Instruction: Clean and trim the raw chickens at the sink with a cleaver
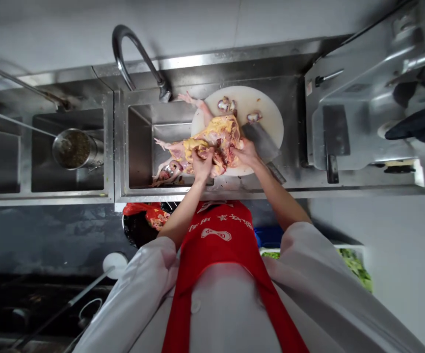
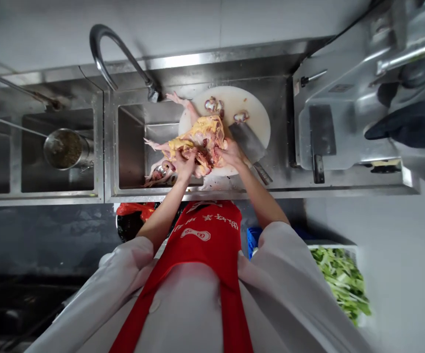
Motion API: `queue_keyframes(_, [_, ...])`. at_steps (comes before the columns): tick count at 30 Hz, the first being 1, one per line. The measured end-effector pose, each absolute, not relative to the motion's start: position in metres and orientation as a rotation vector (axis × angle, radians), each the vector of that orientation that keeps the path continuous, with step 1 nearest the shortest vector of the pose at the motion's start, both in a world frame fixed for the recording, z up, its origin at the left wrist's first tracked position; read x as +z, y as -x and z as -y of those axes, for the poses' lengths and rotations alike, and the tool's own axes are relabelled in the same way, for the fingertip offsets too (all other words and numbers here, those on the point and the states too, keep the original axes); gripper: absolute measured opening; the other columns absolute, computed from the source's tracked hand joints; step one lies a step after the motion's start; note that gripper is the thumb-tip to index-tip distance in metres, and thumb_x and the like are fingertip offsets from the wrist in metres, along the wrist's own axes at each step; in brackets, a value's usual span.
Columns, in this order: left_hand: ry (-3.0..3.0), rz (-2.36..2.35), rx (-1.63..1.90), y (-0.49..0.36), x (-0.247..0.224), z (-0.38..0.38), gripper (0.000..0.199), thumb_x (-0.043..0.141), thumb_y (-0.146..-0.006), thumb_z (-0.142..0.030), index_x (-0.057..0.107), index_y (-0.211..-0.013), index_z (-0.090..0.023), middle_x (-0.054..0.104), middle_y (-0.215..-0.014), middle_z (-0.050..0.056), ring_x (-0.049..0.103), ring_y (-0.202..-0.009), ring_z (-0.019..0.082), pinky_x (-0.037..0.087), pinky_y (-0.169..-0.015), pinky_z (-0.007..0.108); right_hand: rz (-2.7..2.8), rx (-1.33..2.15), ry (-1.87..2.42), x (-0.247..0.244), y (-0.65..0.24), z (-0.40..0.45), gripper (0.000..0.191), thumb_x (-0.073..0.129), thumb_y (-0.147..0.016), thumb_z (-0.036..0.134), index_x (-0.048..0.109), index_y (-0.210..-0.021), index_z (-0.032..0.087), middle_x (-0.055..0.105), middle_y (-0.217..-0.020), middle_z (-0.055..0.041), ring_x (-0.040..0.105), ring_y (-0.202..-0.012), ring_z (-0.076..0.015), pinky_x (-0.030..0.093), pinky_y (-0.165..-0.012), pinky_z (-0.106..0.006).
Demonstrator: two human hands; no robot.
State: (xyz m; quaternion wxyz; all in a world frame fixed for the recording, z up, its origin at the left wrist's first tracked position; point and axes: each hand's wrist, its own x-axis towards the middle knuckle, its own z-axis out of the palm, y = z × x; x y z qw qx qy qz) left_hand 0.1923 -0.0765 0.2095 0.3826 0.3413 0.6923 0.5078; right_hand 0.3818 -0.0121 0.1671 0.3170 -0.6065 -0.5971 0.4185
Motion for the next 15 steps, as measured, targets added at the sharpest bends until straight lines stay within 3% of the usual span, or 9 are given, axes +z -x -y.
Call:
queue_keyframes(5, [-0.923, -1.939, 1.232, -0.202, 0.219, 0.049, 0.055, 0.08, -0.082, -0.042, 0.054, -0.127, -0.022, 0.072, -0.119, 0.009, 0.07, -0.116, 0.025, 0.049, -0.111, 0.039, 1.492, 1.134, 1.612, 0.175, -0.379, 0.012, 0.041, 0.071, -0.077, 0.038, 0.074, -0.109, 0.012, 0.079, -0.109, -0.0131, 0.073, -0.098, -0.0284, 0.059, -0.09, -0.039])
queue_keyframes(11, [-1.154, -1.905, 1.155, -0.205, 0.22, 0.045, 0.102, 0.084, -0.073, -0.024, 0.027, -0.157, -0.016, 0.05, -0.156, 0.02, 0.053, -0.145, 0.029, 0.036, -0.125, 0.039, 1.587, 0.973, 1.737, 0.198, -0.373, 0.012, 0.039, 0.073, -0.08, 0.036, 0.074, -0.111, 0.013, 0.078, -0.109, -0.0152, 0.072, -0.1, -0.0315, 0.057, -0.094, -0.041])
queue_keyframes(15, [-1.26, -1.91, 1.212, -0.195, 0.211, 0.065, 0.099, 0.077, -0.073, -0.02, 0.026, -0.158, -0.015, 0.04, -0.163, 0.02, 0.043, -0.153, 0.026, 0.029, -0.129, 0.035, 1.579, 1.033, 1.753, 0.2, -0.372, 0.014, 0.039, 0.075, -0.083, 0.038, 0.073, -0.113, 0.014, 0.077, -0.109, -0.016, 0.072, -0.101, -0.0327, 0.057, -0.096, -0.043])
